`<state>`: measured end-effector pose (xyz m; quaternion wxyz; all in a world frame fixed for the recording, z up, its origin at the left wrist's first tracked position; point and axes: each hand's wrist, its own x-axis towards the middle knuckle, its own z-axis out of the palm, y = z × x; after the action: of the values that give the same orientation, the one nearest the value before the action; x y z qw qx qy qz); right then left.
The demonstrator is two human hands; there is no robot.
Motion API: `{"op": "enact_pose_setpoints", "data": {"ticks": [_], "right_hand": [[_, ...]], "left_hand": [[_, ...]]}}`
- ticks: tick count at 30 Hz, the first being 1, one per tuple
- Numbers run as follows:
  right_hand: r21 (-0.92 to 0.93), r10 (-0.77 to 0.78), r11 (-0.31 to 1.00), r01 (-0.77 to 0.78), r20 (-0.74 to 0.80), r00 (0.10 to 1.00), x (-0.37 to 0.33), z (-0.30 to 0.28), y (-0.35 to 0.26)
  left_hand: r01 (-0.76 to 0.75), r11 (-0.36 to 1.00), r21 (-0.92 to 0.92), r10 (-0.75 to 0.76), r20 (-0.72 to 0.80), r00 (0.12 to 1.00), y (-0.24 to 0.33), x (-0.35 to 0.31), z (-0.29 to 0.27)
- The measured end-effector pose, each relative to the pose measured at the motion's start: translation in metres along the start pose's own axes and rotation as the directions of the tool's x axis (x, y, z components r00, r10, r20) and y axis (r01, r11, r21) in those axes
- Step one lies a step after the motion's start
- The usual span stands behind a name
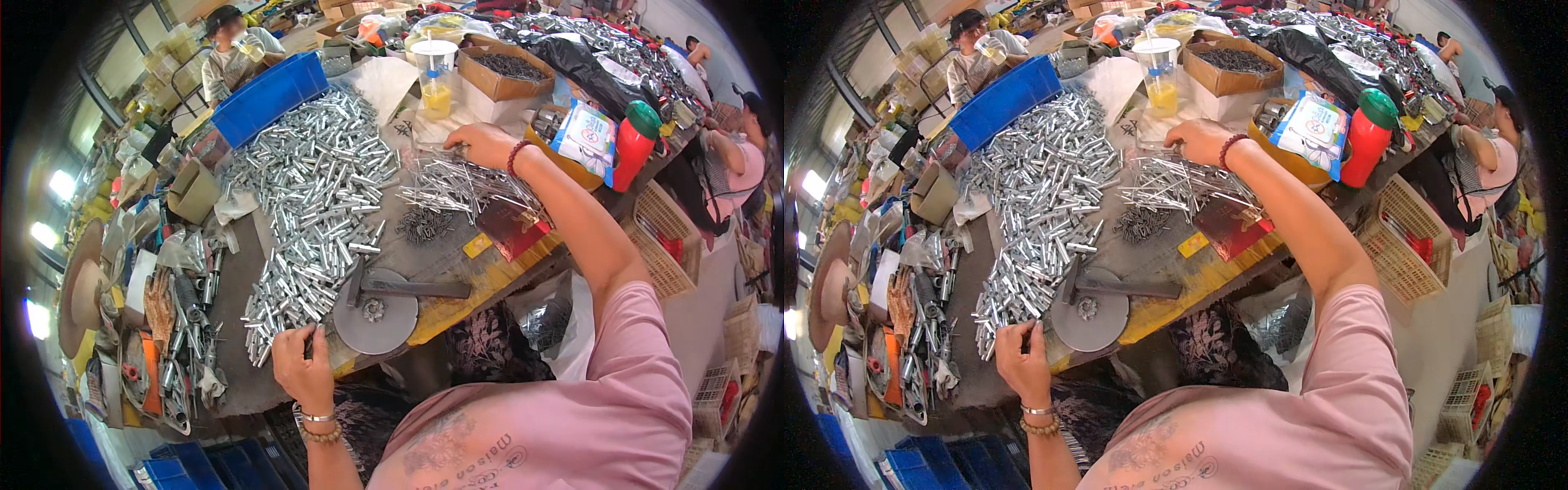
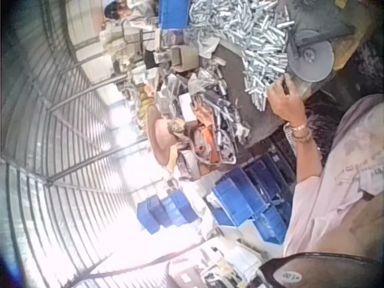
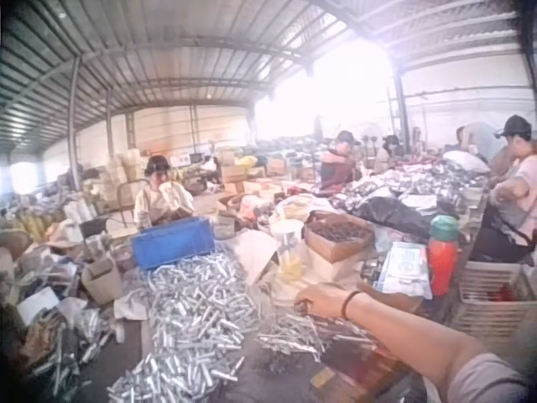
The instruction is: The person assembles small metal components by hammering them together on a metal base plate.
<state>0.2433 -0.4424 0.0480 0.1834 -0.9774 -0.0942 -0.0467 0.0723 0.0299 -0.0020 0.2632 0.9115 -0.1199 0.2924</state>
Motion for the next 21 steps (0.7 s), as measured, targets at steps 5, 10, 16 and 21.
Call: {"op": "enact_pose_setpoints", "data": {"ticks": [5, 10, 16, 21], "right_hand": [[0.016, -0.081, 0.996, 0.086, -0.206, 0.975, -0.033, 0.000, -0.021], [-0.096, -0.116, 0.990, 0.103, -0.143, 0.983, -0.064, 0.005, -0.077], [-0.373, -0.169, 0.922, 0.107, -0.136, 0.976, -0.065, 0.025, -0.090], [-0.018, -0.091, 0.996, 0.089, -0.275, 0.957, -0.095, 0.013, -0.133]], "left_hand": [[-0.009, 1.000, -0.015, 0.009, 0.013, 1.000, -0.001, -0.001, -0.003], [0.002, 0.999, -0.043, -0.001, 0.027, 1.000, -0.003, -0.001, -0.003], [-0.005, 0.999, -0.037, 0.007, 0.055, 0.998, -0.002, 0.000, -0.007], [0.015, 0.986, -0.168, -0.005, 0.063, 0.998, 0.000, 0.001, -0.007]]}}
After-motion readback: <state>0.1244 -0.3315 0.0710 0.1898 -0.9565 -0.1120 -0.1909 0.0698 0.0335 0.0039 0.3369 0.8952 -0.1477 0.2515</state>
